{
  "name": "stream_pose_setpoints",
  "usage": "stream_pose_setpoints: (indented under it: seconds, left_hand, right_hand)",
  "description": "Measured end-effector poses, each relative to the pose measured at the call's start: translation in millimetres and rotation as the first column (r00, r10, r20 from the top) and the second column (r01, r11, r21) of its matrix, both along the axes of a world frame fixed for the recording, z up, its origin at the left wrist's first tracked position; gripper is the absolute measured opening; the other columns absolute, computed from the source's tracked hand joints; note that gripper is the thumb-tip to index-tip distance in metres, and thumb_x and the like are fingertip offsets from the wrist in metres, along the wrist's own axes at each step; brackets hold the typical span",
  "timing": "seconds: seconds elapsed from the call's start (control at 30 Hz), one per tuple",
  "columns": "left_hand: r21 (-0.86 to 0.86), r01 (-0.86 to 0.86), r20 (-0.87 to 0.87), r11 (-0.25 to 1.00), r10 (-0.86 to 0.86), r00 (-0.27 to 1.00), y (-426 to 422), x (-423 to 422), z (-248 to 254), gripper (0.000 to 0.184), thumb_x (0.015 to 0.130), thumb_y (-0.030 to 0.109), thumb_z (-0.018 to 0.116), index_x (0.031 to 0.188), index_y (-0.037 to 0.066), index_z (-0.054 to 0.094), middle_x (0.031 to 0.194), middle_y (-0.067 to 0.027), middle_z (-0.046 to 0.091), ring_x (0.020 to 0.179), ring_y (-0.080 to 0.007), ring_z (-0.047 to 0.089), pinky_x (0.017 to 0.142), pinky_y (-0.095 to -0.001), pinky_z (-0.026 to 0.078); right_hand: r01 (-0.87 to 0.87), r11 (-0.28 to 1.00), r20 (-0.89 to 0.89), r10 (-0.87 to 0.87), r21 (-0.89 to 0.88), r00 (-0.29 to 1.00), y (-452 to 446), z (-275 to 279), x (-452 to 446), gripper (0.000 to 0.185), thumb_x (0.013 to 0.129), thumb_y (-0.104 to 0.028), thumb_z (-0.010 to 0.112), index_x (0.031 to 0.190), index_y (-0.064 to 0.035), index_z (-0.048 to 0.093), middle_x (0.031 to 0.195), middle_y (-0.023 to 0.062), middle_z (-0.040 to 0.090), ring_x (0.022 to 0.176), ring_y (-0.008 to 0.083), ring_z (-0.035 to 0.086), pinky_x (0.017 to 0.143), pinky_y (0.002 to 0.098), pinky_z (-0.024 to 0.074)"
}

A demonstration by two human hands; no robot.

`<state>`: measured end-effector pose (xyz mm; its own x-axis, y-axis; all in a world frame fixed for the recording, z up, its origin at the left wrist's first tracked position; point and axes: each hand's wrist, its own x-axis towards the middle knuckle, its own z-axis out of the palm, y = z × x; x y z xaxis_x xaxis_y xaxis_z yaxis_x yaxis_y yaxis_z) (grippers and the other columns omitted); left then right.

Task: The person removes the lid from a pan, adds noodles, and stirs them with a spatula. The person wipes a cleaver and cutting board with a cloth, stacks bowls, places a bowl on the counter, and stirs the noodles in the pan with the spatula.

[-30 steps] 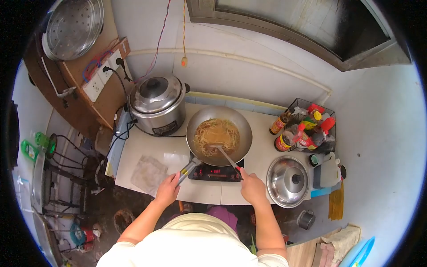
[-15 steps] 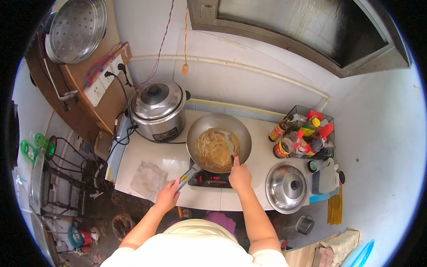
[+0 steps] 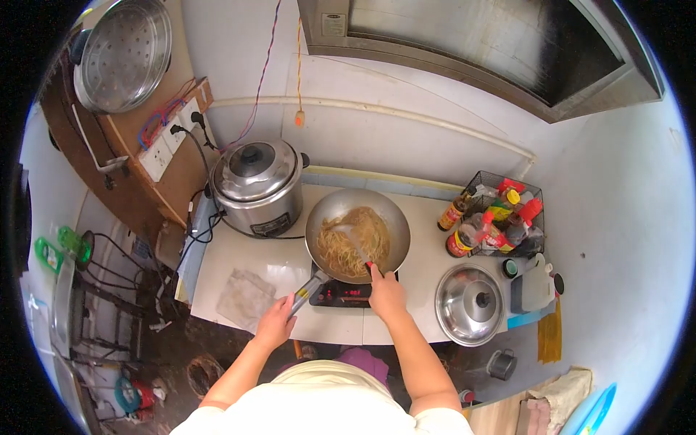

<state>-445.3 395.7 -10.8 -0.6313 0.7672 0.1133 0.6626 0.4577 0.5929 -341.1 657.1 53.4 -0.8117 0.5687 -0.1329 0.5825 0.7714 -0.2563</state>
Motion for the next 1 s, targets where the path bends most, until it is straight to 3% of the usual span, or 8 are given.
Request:
stream_pose_setpoints:
  seconds: [0.17,0.37,0.47,0.57,0.67,0.77,0.87,1.0]
  left_hand:
    - [-0.025,-0.006,0.012,1.0,0.006,1.0,-2,-1,1,0.067,0.077,0.01,0.063,0.135,0.004,0.032,0.124,-0.0216,0.046,0.103,-0.0392,0.052,0.085,-0.0419,0.045]
    - [-0.036,0.005,0.025,0.999,-0.004,1.0,-5,-1,3,0.072,0.076,0.008,0.064,0.138,0.006,0.026,0.131,-0.0242,0.037,0.107,-0.0404,0.05,0.089,-0.0418,0.044]
    - [-0.026,0.039,-0.041,0.999,-0.04,0.998,-9,-1,7,0.073,0.076,0.007,0.064,0.139,0.008,0.026,0.132,-0.0252,0.035,0.109,-0.0407,0.049,0.09,-0.0424,0.043]
    - [-0.022,0.06,0.002,0.998,-0.06,0.998,-15,0,11,0.07,0.076,0.007,0.064,0.137,0.01,0.03,0.133,-0.0254,0.034,0.11,-0.0413,0.048,0.088,-0.043,0.044]
    - [0.006,0.083,-0.038,0.997,-0.082,0.996,-22,-2,9,0.063,0.076,0.004,0.061,0.134,0.009,0.036,0.134,-0.0261,0.034,0.107,-0.04,0.051,0.089,-0.0416,0.044]
    - [0.051,0.096,0.011,0.994,-0.097,0.995,-29,-2,3,0.057,0.077,0.002,0.058,0.131,0.008,0.04,0.134,-0.0257,0.033,0.104,-0.0379,0.052,0.088,-0.0411,0.045]
    - [0.127,0.136,-0.028,0.983,-0.133,0.991,-36,-3,-1,0.054,0.077,-0.001,0.056,0.128,0.007,0.043,0.134,-0.0256,0.033,0.102,-0.036,0.053,0.086,-0.0401,0.045]
    - [0.197,0.154,-0.043,0.968,-0.149,0.988,-41,-2,-5,0.05,0.076,-0.004,0.055,0.125,0.004,0.046,0.134,-0.0264,0.032,0.102,-0.0358,0.051,0.087,-0.0392,0.044]
  right_hand:
    - [-0.028,0.991,-0.046,0.034,0.129,0.998,-8,12,43,0.054,0.077,-0.005,0.054,0.129,-0.0098,0.044,0.089,0.0185,0.053,0.071,0.0341,0.06,0.062,0.043,0.0491]
    - [0.077,0.992,-0.007,-0.076,0.095,0.997,-19,-25,70,0.059,0.073,-0.003,0.055,0.131,-0.0088,0.041,0.091,0.0191,0.052,0.069,0.0345,0.06,0.06,0.0424,0.0494]
    - [0.161,0.987,0.049,-0.161,0.002,0.986,-24,-41,76,0.05,0.081,-0.013,0.056,0.129,-0.0123,0.043,0.094,0.0182,0.053,0.079,0.0368,0.059,0.069,0.0463,0.0474]
    - [0.102,0.992,0.03,-0.105,0.078,0.994,-31,-44,82,0.054,0.078,-0.013,0.06,0.129,-0.0096,0.042,0.103,0.0189,0.053,0.093,0.0357,0.056,0.079,0.0455,0.045]
    - [0.128,0.943,-0.256,-0.048,0.306,0.966,-49,-37,83,0.052,0.073,-0.01,0.061,0.124,-0.0063,0.048,0.112,0.0171,0.051,0.106,0.0337,0.049,0.087,0.0436,0.0406]
    - [0.114,0.974,-0.272,-0.058,0.195,0.961,-64,-25,83,0.049,0.072,-0.013,0.065,0.118,-0.0051,0.052,0.119,0.0178,0.048,0.109,0.0334,0.046,0.091,0.0433,0.0374]
    - [0.117,0.99,-0.153,-0.104,0.078,0.983,-76,-30,92,0.049,0.074,-0.014,0.066,0.12,-0.0052,0.051,0.124,0.0198,0.046,0.113,0.0349,0.044,0.093,0.0437,0.0367]
    - [0.162,0.984,-0.269,-0.138,0.069,0.953,-96,-30,108,0.045,0.075,-0.014,0.065,0.117,-0.0055,0.054,0.124,0.0185,0.046,0.113,0.0353,0.044,0.093,0.0436,0.0372]
